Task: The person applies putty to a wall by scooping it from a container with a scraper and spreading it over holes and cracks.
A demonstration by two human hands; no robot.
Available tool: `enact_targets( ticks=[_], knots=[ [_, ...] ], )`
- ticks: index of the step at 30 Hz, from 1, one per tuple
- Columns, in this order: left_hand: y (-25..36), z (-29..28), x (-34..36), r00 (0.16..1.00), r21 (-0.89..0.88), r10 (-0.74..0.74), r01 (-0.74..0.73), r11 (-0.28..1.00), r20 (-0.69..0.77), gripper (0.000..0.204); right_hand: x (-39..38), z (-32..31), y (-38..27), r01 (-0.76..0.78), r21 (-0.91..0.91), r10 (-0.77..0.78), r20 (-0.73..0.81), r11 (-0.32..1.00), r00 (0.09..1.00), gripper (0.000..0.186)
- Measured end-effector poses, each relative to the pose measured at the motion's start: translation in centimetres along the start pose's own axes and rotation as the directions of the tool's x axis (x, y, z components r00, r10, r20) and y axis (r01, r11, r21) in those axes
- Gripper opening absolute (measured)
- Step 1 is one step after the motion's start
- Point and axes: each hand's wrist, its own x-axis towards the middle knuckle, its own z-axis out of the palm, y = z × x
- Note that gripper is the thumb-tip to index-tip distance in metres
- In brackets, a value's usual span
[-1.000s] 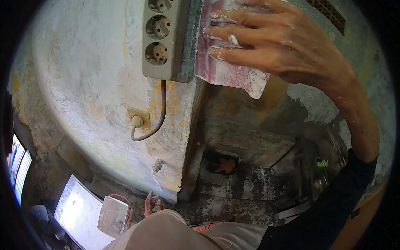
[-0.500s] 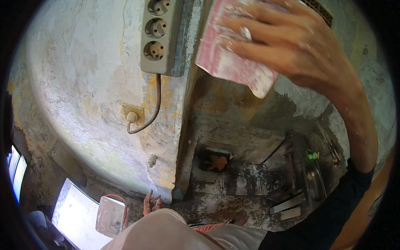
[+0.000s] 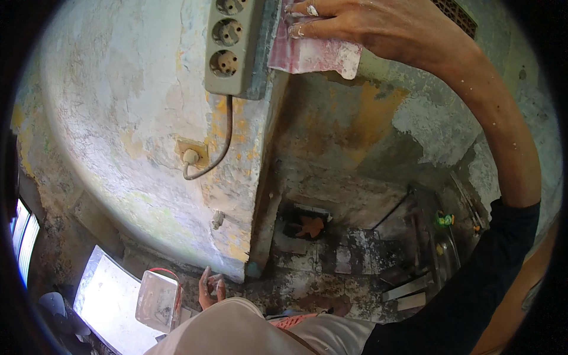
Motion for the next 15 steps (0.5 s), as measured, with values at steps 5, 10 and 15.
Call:
enact_targets(
  ticks=[5, 10, 15],
  knots=[
    [3.3, 0.0, 0.3, 0.997, 0.025, 0.038, -0.040, 0.999, 0.064, 0.054, 0.2, -2.3, -2.3, 0.051, -0.228, -0.038, 0.062, 0.972, 0.997, 0.017],
    [1.6, -1.2, -0.8, 0.999, 0.015, 0.044, -0.044, 0.999, -0.008, 0.052, -0.8, 0.5, -3.7, -0.039, 0.015, 0.041, -0.186, 0.999, 0.982, 0.010],
    [1.4, -2.2, -1.1, 1.000, 0.046, 0.020, -0.020, 0.999, -0.008, 0.054, 0.4, -1.5, -3.7, 0.003, -0.069, -0.009, -0.091, 0.998, 0.996, 0.011]
  ],
)
